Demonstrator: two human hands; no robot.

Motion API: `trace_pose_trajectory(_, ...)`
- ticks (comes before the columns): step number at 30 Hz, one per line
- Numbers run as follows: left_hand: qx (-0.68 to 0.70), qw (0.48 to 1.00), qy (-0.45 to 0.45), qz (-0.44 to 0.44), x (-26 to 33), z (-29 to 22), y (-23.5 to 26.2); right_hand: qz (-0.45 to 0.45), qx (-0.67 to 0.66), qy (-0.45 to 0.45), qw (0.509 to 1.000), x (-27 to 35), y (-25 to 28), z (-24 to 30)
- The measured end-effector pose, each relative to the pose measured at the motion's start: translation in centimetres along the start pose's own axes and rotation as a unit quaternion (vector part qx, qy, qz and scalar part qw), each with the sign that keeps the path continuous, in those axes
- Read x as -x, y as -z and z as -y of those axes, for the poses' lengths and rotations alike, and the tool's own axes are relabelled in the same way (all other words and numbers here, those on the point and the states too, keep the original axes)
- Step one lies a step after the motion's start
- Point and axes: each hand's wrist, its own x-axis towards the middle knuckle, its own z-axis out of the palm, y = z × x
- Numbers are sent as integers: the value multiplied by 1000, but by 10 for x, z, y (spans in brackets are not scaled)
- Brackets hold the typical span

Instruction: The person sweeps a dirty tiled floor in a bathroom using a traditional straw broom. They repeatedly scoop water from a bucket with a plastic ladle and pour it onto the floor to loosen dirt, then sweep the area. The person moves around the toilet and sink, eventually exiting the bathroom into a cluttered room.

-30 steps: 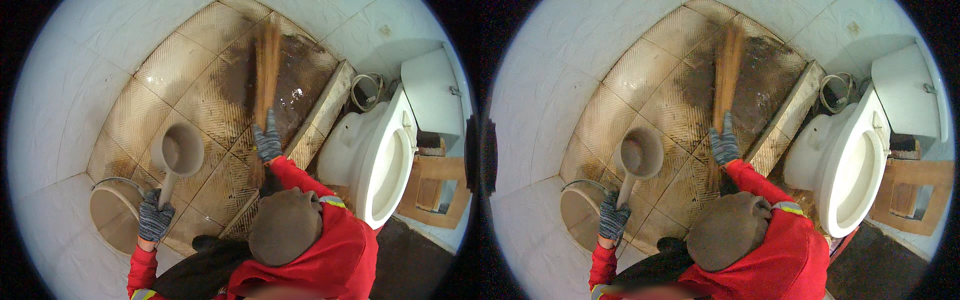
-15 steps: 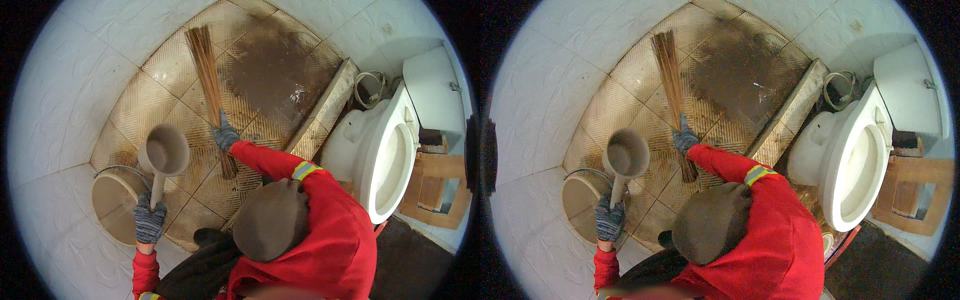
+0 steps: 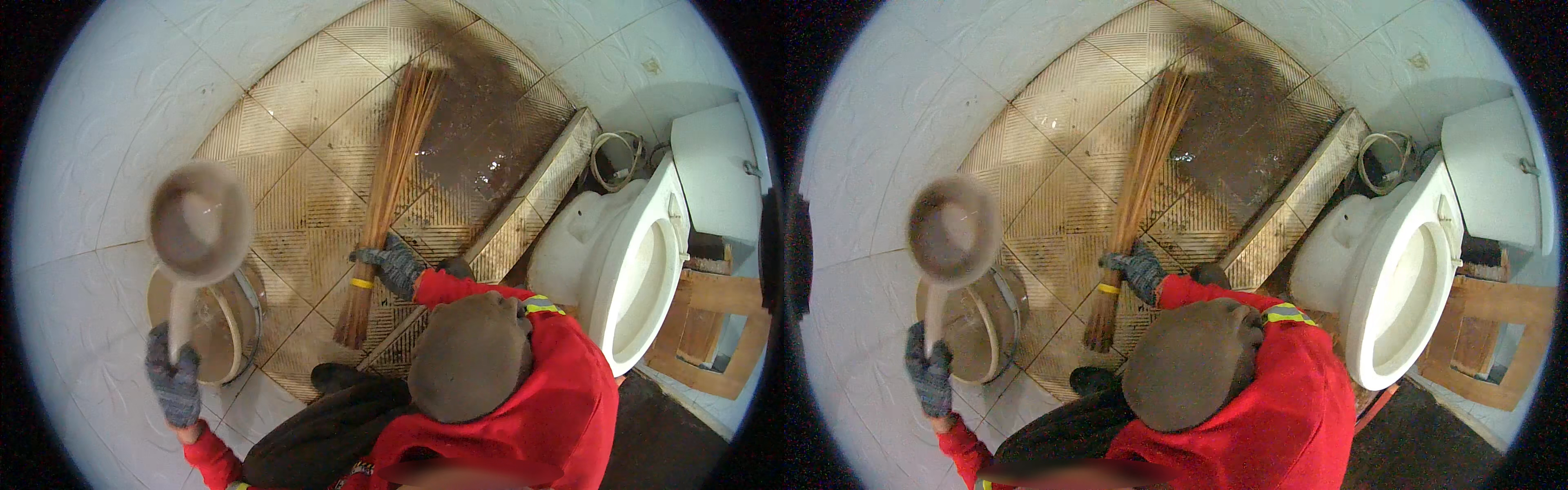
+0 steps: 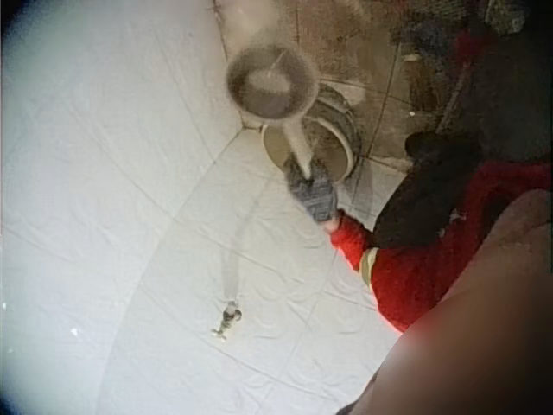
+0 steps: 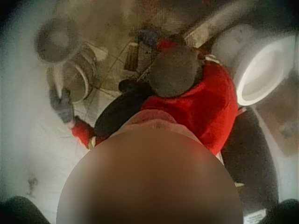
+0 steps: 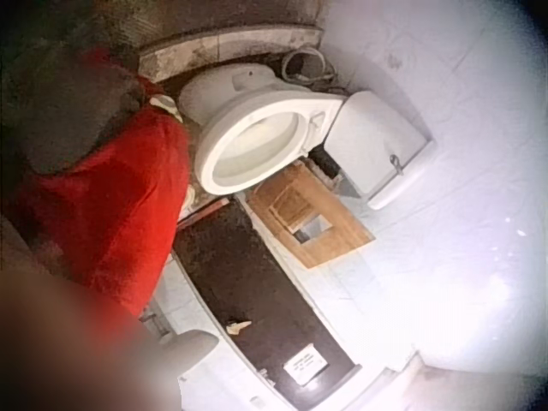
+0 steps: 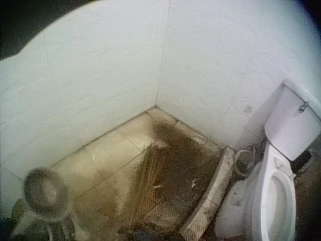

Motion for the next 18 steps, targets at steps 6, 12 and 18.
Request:
trace_pose_trajectory(6,-61,975,102,-190,85,2,67,87,30,-68,993,-9,-41,6)
trace_pose_trajectory(12,-174,970,154,-77,96,54,79,134,45,-75,987,-10,-53,3)
trace_pose_trajectory(18,-236,965,102,47,32,99,40,167,122,-90,974,-4,-57,-10)
